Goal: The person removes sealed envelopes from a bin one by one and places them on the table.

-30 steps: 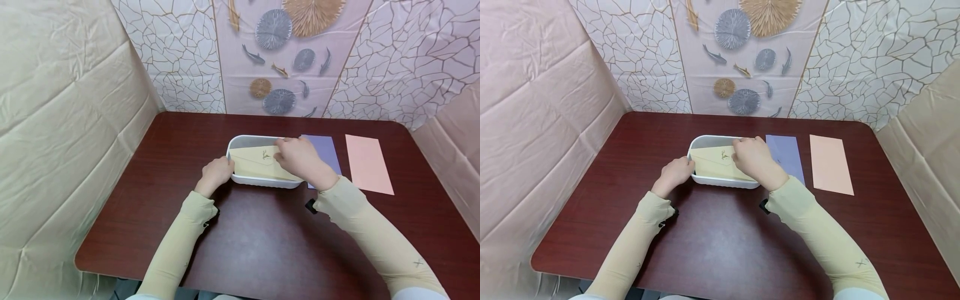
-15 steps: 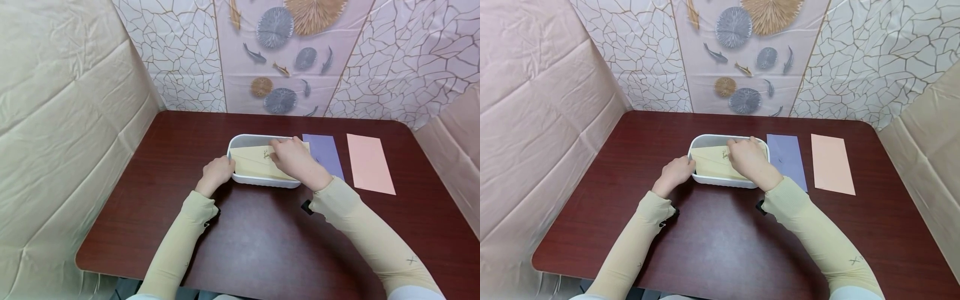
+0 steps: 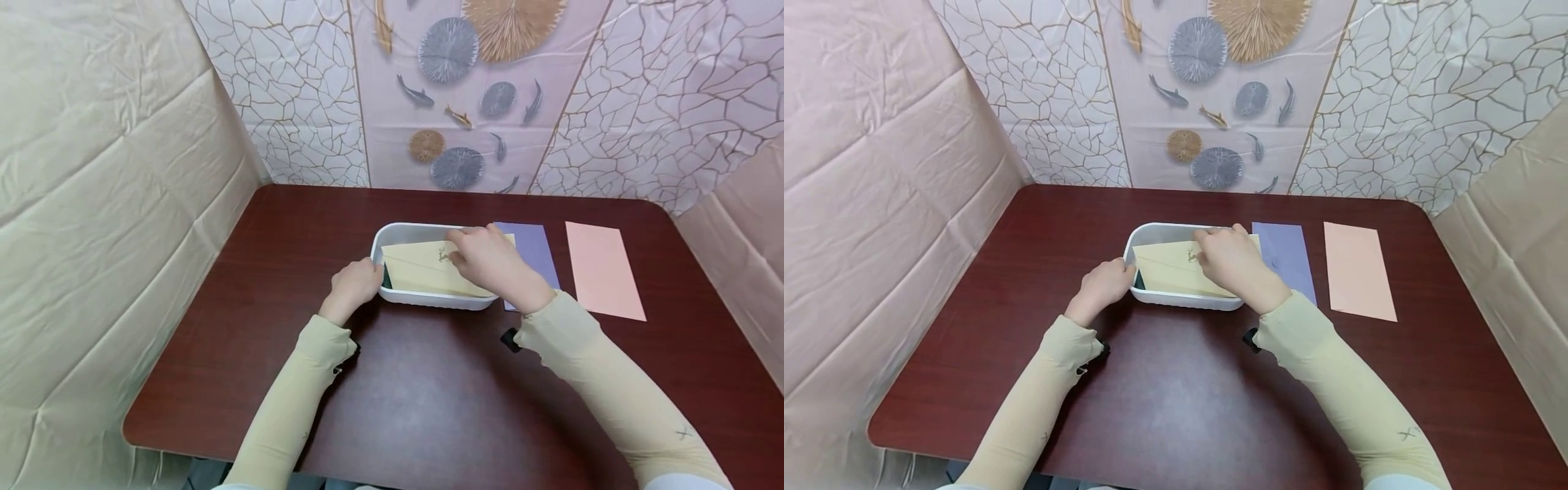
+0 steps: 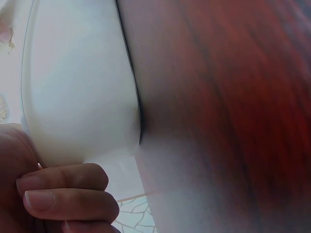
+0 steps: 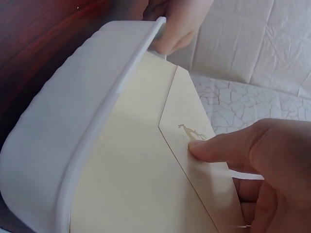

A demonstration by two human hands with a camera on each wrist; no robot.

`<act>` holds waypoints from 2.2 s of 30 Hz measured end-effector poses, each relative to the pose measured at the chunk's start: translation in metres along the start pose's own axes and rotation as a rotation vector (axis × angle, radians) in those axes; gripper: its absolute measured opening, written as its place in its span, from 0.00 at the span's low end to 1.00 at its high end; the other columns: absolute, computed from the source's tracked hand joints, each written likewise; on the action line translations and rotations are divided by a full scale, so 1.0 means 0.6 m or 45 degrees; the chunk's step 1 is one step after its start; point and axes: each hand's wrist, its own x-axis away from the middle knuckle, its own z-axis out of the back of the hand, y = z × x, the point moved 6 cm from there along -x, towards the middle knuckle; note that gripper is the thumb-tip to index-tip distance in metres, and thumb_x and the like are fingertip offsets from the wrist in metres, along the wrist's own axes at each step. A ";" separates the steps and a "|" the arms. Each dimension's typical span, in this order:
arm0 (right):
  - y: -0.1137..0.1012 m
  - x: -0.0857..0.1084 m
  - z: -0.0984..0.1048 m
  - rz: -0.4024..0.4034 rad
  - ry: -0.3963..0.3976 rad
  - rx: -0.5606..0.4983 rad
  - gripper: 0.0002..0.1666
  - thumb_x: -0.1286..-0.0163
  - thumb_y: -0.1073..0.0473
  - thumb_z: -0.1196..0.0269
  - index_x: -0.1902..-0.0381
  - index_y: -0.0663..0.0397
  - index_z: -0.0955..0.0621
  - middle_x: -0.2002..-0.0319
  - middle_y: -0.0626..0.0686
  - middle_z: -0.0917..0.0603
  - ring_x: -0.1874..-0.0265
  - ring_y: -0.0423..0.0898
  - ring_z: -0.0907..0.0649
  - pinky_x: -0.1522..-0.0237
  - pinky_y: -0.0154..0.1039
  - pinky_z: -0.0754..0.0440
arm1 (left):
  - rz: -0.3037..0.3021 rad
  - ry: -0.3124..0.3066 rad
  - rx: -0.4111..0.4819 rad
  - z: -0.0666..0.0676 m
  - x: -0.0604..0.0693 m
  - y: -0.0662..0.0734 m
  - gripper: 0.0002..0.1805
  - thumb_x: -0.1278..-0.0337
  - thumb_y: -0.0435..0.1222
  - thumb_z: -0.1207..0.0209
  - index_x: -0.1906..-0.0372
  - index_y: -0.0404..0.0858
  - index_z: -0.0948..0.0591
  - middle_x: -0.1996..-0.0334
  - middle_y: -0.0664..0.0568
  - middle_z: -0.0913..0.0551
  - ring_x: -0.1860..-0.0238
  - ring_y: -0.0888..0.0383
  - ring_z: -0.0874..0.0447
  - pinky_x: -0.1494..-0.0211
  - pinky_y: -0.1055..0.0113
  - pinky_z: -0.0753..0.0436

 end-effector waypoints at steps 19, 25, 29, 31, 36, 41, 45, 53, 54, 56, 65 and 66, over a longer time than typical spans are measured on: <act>0.077 0.049 0.059 -0.186 0.016 -0.048 0.16 0.38 0.59 0.40 0.53 0.55 0.15 0.63 0.53 0.12 0.68 0.51 0.16 0.57 0.53 0.27 | -0.001 0.015 0.020 -0.001 0.000 -0.001 0.20 0.26 0.46 0.59 0.60 0.38 0.20 0.68 0.47 0.19 0.63 0.47 0.19 0.57 0.46 0.22; 0.112 0.078 0.073 -0.248 -0.021 -0.057 0.19 0.35 0.58 0.40 0.46 0.51 0.17 0.71 0.49 0.14 0.80 0.48 0.30 0.59 0.51 0.27 | -0.009 0.016 0.018 -0.001 0.000 0.001 0.21 0.26 0.46 0.59 0.59 0.38 0.20 0.67 0.46 0.19 0.62 0.47 0.19 0.58 0.46 0.22; 0.131 0.097 0.084 -0.305 -0.036 -0.048 0.18 0.35 0.56 0.39 0.47 0.49 0.17 0.65 0.52 0.12 0.75 0.52 0.22 0.67 0.53 0.25 | -0.013 0.014 0.013 0.000 0.002 0.002 0.21 0.26 0.46 0.59 0.58 0.37 0.20 0.66 0.46 0.19 0.62 0.46 0.18 0.57 0.46 0.22; 0.137 0.104 0.090 -0.318 -0.038 -0.041 0.18 0.34 0.55 0.39 0.48 0.50 0.17 0.64 0.54 0.12 0.73 0.53 0.21 0.67 0.54 0.24 | -0.012 0.016 0.008 0.000 0.002 0.002 0.21 0.26 0.46 0.59 0.58 0.37 0.20 0.66 0.46 0.19 0.62 0.46 0.18 0.57 0.46 0.22; 0.146 0.115 0.103 -0.297 -0.010 -0.032 0.17 0.35 0.57 0.38 0.49 0.54 0.17 0.64 0.57 0.12 0.74 0.54 0.20 0.62 0.56 0.24 | -0.011 0.025 0.007 0.002 0.002 0.002 0.20 0.26 0.46 0.59 0.58 0.37 0.20 0.67 0.46 0.19 0.62 0.47 0.19 0.57 0.46 0.22; 0.160 0.129 0.112 -0.326 -0.008 -0.045 0.17 0.35 0.57 0.37 0.49 0.54 0.17 0.62 0.58 0.12 0.71 0.56 0.18 0.61 0.58 0.24 | -0.008 0.012 0.005 0.001 0.002 0.001 0.21 0.26 0.46 0.60 0.59 0.38 0.20 0.66 0.46 0.19 0.62 0.47 0.19 0.57 0.46 0.22; 0.173 0.142 0.118 -0.378 -0.030 -0.073 0.17 0.33 0.55 0.38 0.48 0.52 0.17 0.63 0.58 0.12 0.68 0.58 0.19 0.60 0.59 0.25 | -0.007 0.011 0.005 0.000 0.002 0.000 0.21 0.26 0.46 0.60 0.59 0.38 0.20 0.66 0.46 0.19 0.62 0.47 0.18 0.57 0.46 0.22; 0.195 0.165 0.122 -0.444 -0.119 -0.093 0.22 0.32 0.50 0.37 0.43 0.53 0.19 0.69 0.54 0.15 0.67 0.55 0.20 0.65 0.54 0.26 | -0.012 0.017 -0.001 0.000 -0.001 -0.002 0.22 0.26 0.46 0.60 0.58 0.37 0.20 0.64 0.45 0.18 0.60 0.46 0.18 0.57 0.45 0.22; 0.197 0.168 0.121 -0.451 -0.135 -0.103 0.23 0.31 0.50 0.36 0.42 0.53 0.20 0.66 0.57 0.14 0.65 0.57 0.20 0.65 0.55 0.26 | -0.013 0.017 -0.002 0.000 -0.001 -0.002 0.21 0.26 0.46 0.60 0.58 0.37 0.20 0.64 0.45 0.18 0.60 0.46 0.18 0.57 0.45 0.22; 0.202 0.174 0.120 -0.456 -0.162 -0.113 0.25 0.31 0.49 0.36 0.41 0.54 0.20 0.62 0.60 0.14 0.64 0.58 0.19 0.65 0.56 0.26 | -0.014 0.016 -0.002 -0.001 -0.001 -0.002 0.22 0.26 0.46 0.60 0.58 0.37 0.20 0.65 0.45 0.18 0.61 0.46 0.18 0.57 0.45 0.22; 0.220 0.212 0.115 -0.422 -0.129 -0.135 0.24 0.35 0.52 0.31 0.44 0.54 0.20 0.60 0.64 0.14 0.60 0.61 0.17 0.59 0.57 0.25 | -0.011 0.007 0.007 0.001 0.003 0.001 0.22 0.27 0.46 0.61 0.60 0.38 0.20 0.67 0.46 0.19 0.62 0.47 0.18 0.58 0.46 0.22; 0.222 0.216 0.115 -0.415 -0.118 -0.136 0.24 0.36 0.53 0.30 0.44 0.54 0.20 0.60 0.65 0.14 0.60 0.62 0.16 0.59 0.57 0.25 | -0.010 0.007 0.006 0.001 0.003 0.001 0.22 0.27 0.46 0.61 0.60 0.38 0.20 0.67 0.46 0.19 0.62 0.47 0.18 0.58 0.46 0.22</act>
